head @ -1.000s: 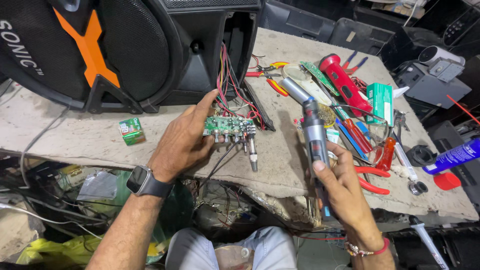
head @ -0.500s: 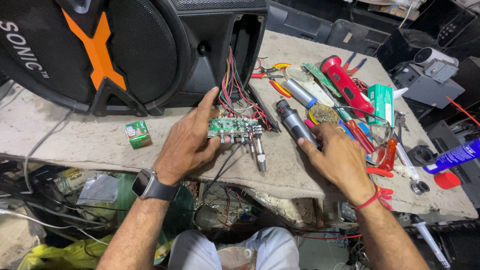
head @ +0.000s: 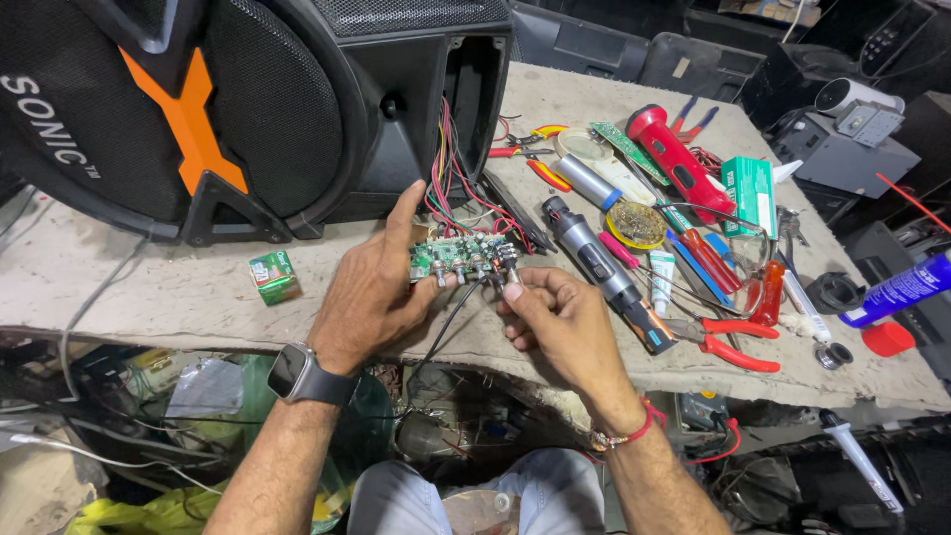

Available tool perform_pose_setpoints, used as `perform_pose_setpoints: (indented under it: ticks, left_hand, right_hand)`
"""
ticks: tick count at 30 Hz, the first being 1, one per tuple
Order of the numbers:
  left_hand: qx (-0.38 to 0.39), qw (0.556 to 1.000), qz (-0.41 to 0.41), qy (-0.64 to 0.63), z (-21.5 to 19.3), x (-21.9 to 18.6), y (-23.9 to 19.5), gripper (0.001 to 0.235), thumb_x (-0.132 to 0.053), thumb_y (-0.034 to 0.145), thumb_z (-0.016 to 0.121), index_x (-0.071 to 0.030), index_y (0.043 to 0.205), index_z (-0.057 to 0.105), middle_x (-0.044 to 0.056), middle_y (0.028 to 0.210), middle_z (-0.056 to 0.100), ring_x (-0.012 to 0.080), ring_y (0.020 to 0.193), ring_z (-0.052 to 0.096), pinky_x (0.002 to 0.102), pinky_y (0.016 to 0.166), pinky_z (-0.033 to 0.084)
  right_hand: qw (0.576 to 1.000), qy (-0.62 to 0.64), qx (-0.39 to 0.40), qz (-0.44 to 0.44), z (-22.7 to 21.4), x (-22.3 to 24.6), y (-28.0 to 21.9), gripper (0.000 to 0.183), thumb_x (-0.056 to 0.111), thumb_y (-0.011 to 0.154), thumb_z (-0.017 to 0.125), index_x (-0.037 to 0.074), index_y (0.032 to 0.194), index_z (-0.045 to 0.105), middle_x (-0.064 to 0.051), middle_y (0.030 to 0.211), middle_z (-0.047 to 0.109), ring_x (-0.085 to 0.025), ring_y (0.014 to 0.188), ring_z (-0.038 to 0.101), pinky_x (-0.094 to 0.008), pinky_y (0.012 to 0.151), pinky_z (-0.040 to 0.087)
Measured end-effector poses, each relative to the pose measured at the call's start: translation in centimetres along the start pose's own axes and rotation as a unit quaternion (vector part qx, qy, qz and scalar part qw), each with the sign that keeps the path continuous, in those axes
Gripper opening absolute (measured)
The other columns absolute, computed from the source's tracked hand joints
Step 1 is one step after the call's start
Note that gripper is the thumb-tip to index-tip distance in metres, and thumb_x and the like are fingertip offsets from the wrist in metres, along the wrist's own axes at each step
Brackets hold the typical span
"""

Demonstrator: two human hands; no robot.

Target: The person works on a small green circuit board connected to a speaker, using a soldering iron to heat and adjust components. They repeatedly pick up and set down the soldering iron, manipulate the board and wires, and briefly handle a black cylindrical device.

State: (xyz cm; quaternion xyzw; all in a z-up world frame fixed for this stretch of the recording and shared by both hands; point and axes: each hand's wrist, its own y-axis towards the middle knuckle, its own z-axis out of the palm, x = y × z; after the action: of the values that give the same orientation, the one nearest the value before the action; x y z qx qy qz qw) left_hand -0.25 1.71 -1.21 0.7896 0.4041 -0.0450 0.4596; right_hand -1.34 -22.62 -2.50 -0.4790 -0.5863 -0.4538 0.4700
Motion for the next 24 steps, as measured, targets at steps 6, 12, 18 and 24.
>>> perform_pose_setpoints:
  ticks: [6, 12, 18, 24]
  left_hand:
    - [0.009, 0.999, -0.013, -0.042, -0.2, -0.1, 0.0, 0.095, -0.019, 0.084, 0.077, 0.003, 0.158, 0.022, 0.021, 0.112, 0.072, 0.0412, 0.095, 0.071, 0.047, 0.081, 0.055]
    - [0.004, 0.999, -0.01, -0.038, -0.2, -0.1, -0.1, 0.096, -0.02, 0.084, 0.078, 0.002, 0.157, 0.021, 0.021, 0.111, 0.072, 0.041, 0.095, 0.071, 0.046, 0.081, 0.056]
    - [0.003, 0.998, -0.004, -0.055, -0.3, 0.1, -0.1, 0.097, -0.016, 0.083, 0.075, 0.002, 0.158, 0.017, 0.02, 0.112, 0.072, 0.0417, 0.095, 0.07, 0.046, 0.082, 0.055]
    - [-0.002, 0.999, -0.005, -0.04, -0.1, 0.4, -0.3, 0.1, -0.013, 0.079, 0.075, 0.003, 0.158, 0.016, 0.022, 0.113, 0.071, 0.0425, 0.097, 0.07, 0.047, 0.085, 0.055]
  right_hand:
    - [0.998, 0.0, -0.057, -0.006, 1.2, 0.1, -0.6, 0.046, 0.023, 0.095, 0.066, -0.003, 0.133, 0.06, -0.008, 0.084, 0.076, -0.009, 0.063, 0.066, -0.024, 0.054, 0.055]
    - [0.992, -0.075, -0.092, -0.052, 2.4, 2.0, -1.8, 0.053, 0.027, 0.097, 0.062, 0.001, 0.142, 0.052, -0.007, 0.081, 0.076, -0.008, 0.062, 0.067, -0.023, 0.053, 0.054]
    - [0.956, -0.269, -0.092, -0.071, 1.9, 3.3, -2.0, 0.061, 0.045, 0.098, 0.057, 0.008, 0.147, 0.055, -0.012, 0.067, 0.072, -0.015, 0.059, 0.066, -0.032, 0.058, 0.051]
    - [0.941, -0.319, -0.074, -0.081, 1.4, 3.4, -1.4, 0.064, 0.055, 0.095, 0.051, 0.009, 0.14, 0.062, -0.012, 0.07, 0.074, -0.022, 0.062, 0.069, -0.04, 0.062, 0.052]
